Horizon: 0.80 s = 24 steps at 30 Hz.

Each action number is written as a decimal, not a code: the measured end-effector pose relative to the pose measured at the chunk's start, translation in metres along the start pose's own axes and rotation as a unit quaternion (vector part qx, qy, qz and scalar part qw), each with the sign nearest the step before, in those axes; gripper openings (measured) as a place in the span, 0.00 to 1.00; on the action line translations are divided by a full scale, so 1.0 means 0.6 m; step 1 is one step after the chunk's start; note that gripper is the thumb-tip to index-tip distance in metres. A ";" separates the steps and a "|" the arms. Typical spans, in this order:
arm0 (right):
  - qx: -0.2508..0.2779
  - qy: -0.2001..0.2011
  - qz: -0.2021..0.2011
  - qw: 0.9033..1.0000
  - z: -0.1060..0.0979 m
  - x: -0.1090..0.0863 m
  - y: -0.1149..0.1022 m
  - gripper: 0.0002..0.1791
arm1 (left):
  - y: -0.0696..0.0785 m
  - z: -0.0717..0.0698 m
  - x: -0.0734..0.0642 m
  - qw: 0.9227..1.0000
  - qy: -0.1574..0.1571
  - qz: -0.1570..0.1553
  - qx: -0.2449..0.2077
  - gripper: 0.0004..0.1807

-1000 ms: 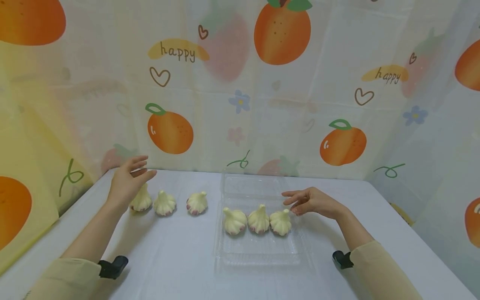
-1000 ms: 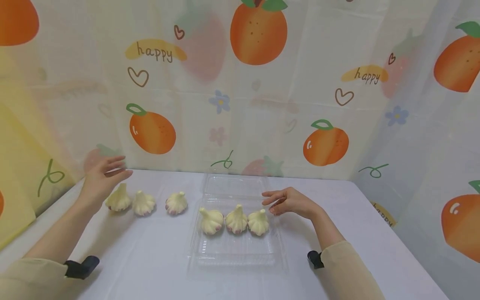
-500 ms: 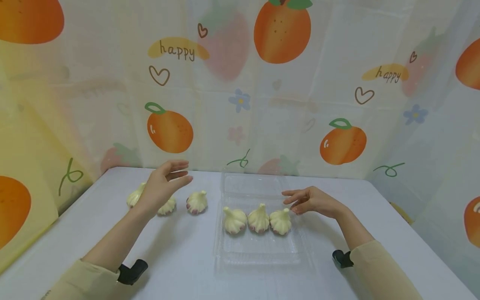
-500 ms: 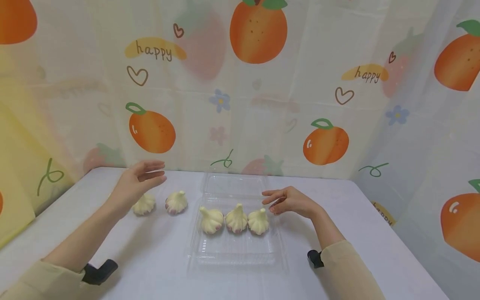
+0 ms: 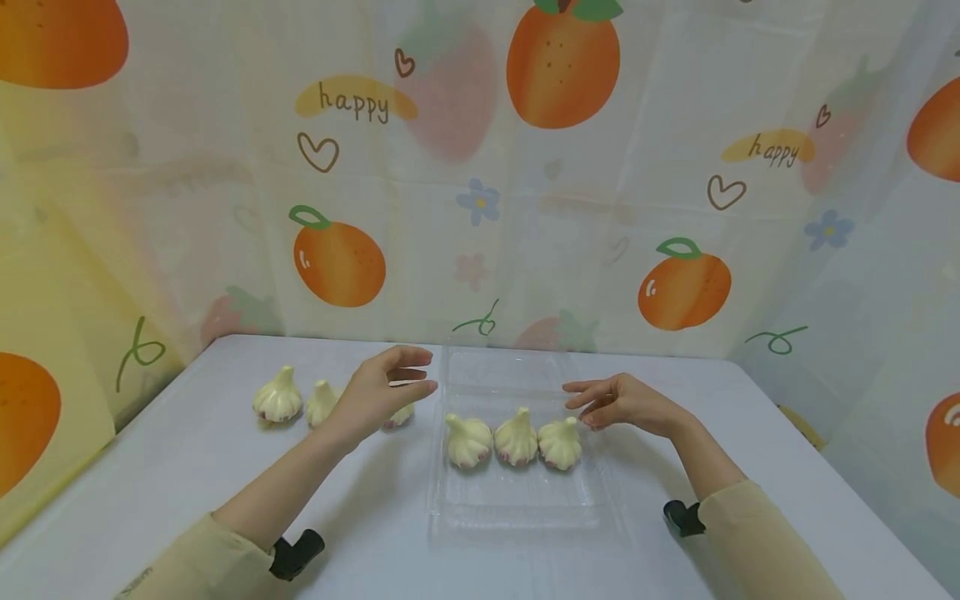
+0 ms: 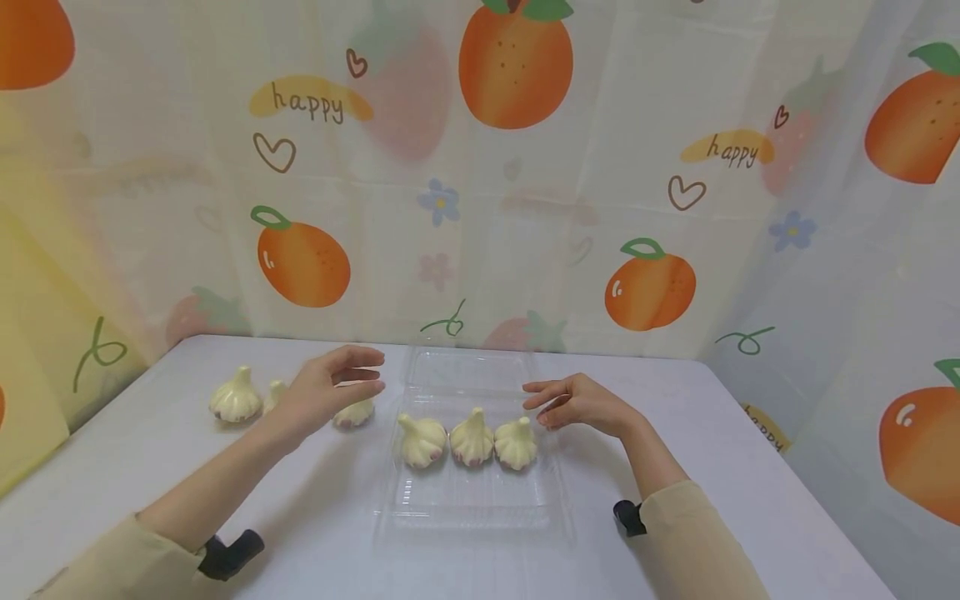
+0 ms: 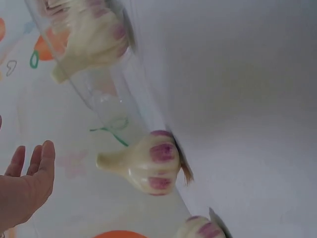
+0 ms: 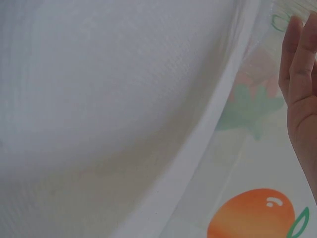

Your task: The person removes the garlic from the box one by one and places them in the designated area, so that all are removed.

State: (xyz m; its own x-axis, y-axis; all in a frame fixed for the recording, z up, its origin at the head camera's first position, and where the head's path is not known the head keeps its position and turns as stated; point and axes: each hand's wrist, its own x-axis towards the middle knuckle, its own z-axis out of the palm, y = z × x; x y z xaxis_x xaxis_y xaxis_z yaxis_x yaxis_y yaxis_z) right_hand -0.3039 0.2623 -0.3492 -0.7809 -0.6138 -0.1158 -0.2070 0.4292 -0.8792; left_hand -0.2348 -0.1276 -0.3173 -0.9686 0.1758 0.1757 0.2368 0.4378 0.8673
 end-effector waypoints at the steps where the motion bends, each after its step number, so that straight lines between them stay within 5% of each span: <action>1: -0.001 0.000 0.000 1.000 0.000 0.000 0.000 0.22 | 0.001 0.003 0.000 1.000 -0.002 -0.002 -0.002 0.25; 24: 0.000 0.002 -0.002 1.000 0.000 0.001 0.003 0.22 | -0.010 0.071 0.002 0.999 -0.029 -0.022 0.008 0.19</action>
State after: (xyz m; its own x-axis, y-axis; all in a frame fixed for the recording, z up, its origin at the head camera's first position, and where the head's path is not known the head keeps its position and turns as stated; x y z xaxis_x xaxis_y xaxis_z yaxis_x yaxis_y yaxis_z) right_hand -0.3047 0.2628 -0.3509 -0.7820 -0.6133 -0.1112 -0.2100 0.4272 -0.8794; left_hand -0.2341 -0.0922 -0.3423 -0.9722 0.2069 0.1097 0.1956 0.4600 0.8661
